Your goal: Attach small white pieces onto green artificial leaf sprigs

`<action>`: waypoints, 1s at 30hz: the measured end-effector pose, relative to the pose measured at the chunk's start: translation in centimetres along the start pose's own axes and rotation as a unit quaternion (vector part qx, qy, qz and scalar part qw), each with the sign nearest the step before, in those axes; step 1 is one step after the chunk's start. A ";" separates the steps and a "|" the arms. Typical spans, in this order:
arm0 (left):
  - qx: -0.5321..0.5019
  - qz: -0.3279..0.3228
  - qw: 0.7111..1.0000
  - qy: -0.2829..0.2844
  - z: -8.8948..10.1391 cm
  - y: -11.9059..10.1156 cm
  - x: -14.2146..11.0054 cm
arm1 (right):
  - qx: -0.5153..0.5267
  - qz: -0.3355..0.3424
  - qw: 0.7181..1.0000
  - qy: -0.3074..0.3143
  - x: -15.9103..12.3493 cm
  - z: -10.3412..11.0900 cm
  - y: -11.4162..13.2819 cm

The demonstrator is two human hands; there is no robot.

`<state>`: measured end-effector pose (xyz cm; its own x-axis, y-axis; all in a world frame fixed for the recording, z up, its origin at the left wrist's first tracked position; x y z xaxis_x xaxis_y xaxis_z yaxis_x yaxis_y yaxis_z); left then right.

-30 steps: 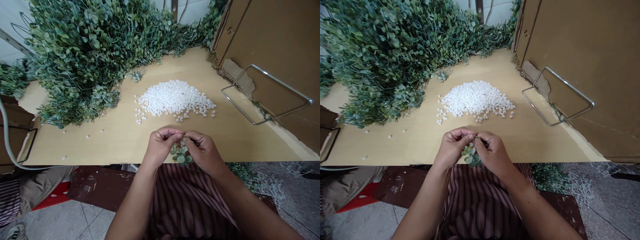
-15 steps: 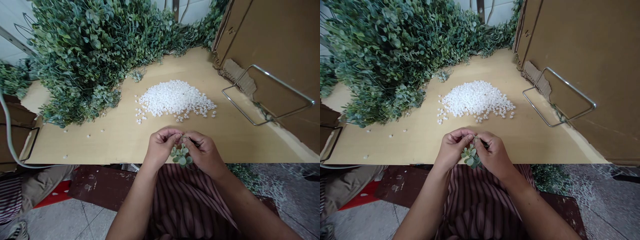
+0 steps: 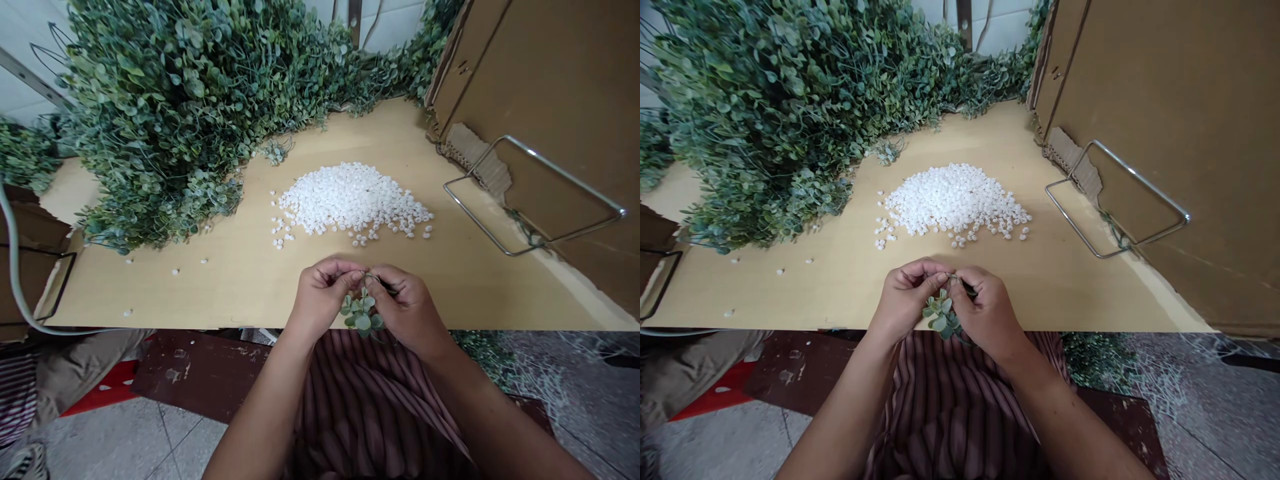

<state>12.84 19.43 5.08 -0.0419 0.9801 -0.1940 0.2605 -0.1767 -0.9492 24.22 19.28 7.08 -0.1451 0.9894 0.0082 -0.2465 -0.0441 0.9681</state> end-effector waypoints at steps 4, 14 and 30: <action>0.011 0.027 0.999 0.041 -0.4 0.0 0.0 | 0.019 -0.024 0.999 0.029 -0.1 -0.3 -0.6; 0.018 -0.044 0.997 0.054 -0.4 -0.7 0.0 | 0.034 -0.043 0.996 0.075 0.1 -0.7 -0.7; 0.074 -0.104 0.992 0.023 0.0 -1.6 -0.5 | 0.008 -0.017 0.998 0.055 0.2 -0.4 -0.5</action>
<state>12.46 19.20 6.74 -0.0355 0.9992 0.0177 0.1068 0.0214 -0.9940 23.88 19.45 6.53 -0.2409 0.9692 -0.0507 -0.2382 -0.0083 0.9712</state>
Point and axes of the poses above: each hand's wrist, its own x-axis towards the middle knuckle, its own z-axis out of the back of the hand, y = z × x, the point moved 10 cm from there along x, towards the middle knuckle, and after that the axes turned 3 degrees about -z, right-handed, at the moved point
